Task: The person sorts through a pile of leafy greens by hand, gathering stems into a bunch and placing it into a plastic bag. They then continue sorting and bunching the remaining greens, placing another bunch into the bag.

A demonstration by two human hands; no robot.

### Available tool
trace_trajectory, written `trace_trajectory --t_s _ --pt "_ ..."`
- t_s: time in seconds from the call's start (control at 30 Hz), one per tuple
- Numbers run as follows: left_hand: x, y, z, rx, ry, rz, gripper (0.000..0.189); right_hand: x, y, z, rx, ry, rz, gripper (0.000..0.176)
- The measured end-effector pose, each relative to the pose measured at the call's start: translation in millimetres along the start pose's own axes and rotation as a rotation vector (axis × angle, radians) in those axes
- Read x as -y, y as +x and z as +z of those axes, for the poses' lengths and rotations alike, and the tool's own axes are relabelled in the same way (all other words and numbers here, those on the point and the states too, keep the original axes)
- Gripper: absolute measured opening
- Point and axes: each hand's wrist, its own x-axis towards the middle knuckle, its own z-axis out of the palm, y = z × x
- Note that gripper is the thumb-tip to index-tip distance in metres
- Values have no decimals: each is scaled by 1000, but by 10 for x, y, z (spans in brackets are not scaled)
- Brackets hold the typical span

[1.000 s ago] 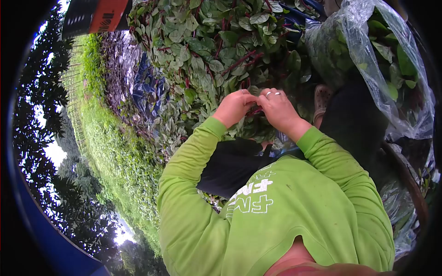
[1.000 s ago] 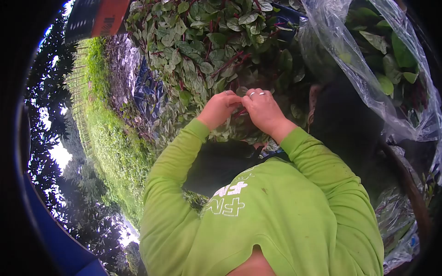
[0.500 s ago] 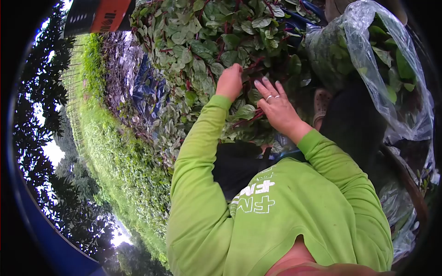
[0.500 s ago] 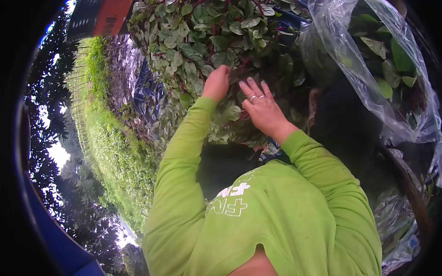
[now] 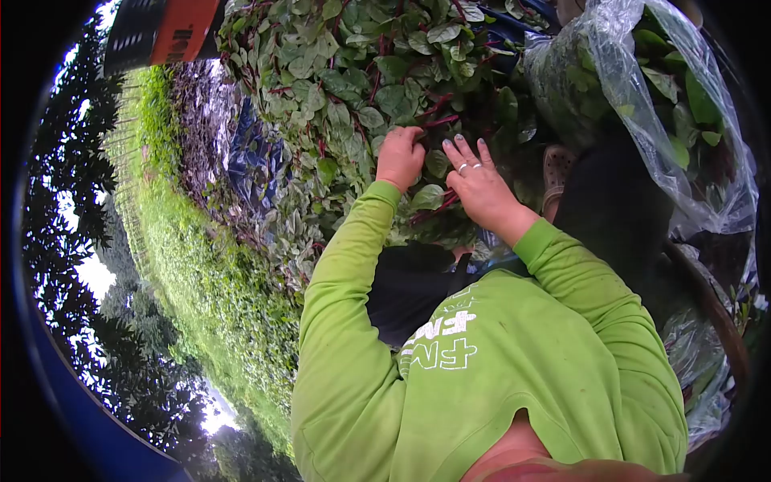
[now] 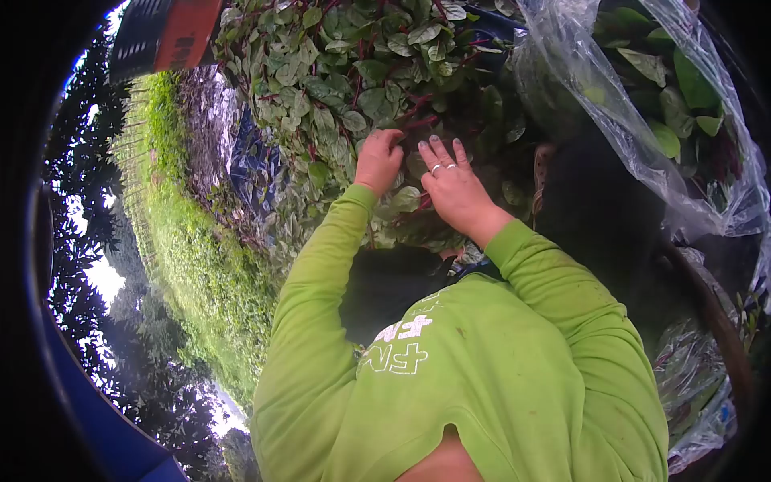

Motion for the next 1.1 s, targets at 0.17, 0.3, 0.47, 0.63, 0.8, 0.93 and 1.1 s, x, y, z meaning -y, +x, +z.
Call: trace_trajectory --t_s 0.17,0.3,0.47,0.63,0.8,0.93,1.1 --pt "18 -51 -87 -19 226 -93 17 6 -15 -5 -4 -10 5 9" --pt "-47 -237 80 87 163 -222 23 6 -6 12 -27 -5 4 9" --pt "-1 -288 114 146 38 -318 23 16 -50 10 -28 1 -14 9" --pt "-111 -165 -69 -115 179 23 22 46 -33 -18 1 3 -4 8" --pt "-142 166 9 -137 339 106 23 54 -40 -32 37 11 -1 8" --pt "-72 243 78 -62 334 96 24 12 -25 -60 19 9 4 8" --pt "-503 -133 -280 87 19 116 22 -3 16 -52 -94 -4 -5 6"
